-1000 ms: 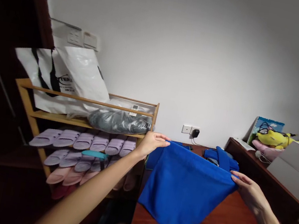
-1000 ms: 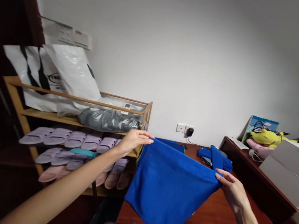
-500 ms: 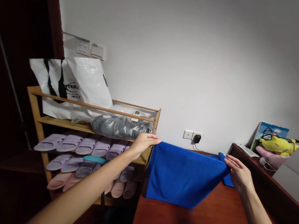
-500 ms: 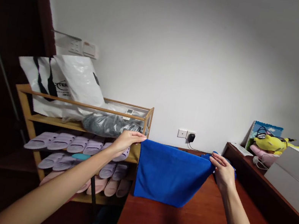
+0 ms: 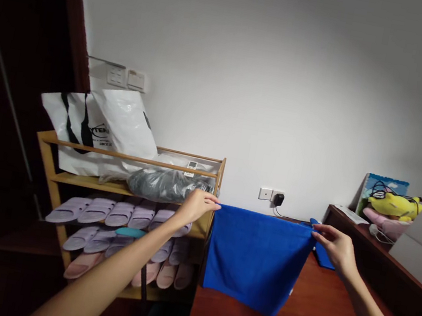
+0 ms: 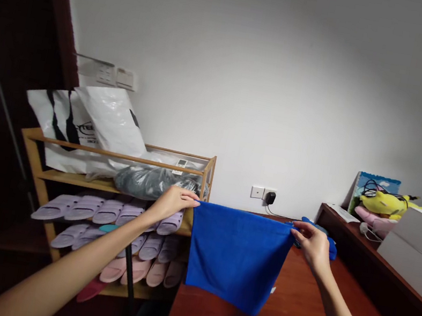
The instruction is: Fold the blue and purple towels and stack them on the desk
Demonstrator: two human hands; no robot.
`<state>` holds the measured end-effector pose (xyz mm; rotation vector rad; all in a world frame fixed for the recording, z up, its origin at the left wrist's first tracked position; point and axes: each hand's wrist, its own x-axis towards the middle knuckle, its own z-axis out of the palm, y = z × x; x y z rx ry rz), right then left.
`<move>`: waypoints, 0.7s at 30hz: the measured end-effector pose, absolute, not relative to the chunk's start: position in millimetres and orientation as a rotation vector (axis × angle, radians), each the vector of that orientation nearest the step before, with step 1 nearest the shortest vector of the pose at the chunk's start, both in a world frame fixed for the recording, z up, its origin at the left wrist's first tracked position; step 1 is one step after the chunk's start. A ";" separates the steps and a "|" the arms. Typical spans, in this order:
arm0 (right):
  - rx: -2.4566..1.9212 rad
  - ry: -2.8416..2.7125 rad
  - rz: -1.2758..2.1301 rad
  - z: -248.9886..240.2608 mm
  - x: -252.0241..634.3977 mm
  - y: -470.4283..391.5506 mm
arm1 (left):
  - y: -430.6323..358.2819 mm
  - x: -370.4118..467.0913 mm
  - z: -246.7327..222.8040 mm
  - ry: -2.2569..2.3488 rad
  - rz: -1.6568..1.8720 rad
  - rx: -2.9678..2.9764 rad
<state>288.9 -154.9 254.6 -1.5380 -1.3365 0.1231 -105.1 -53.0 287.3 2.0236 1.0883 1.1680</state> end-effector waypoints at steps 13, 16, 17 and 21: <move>-1.482 -1.558 -0.664 246.2 284.7 -152.0 | -66.0 -121.2 305.1 0.981 1.102 2.616; -1.502 -1.631 -0.629 248.1 287.4 -156.7 | -67.4 -132.7 309.6 0.902 1.034 2.721; -1.507 -1.657 -0.604 248.7 288.5 -159.0 | -67.9 -136.6 310.9 0.879 1.012 2.733; -1.504 -1.713 -0.504 250.7 291.2 -168.9 | -70.7 -148.5 314.3 0.831 0.992 2.716</move>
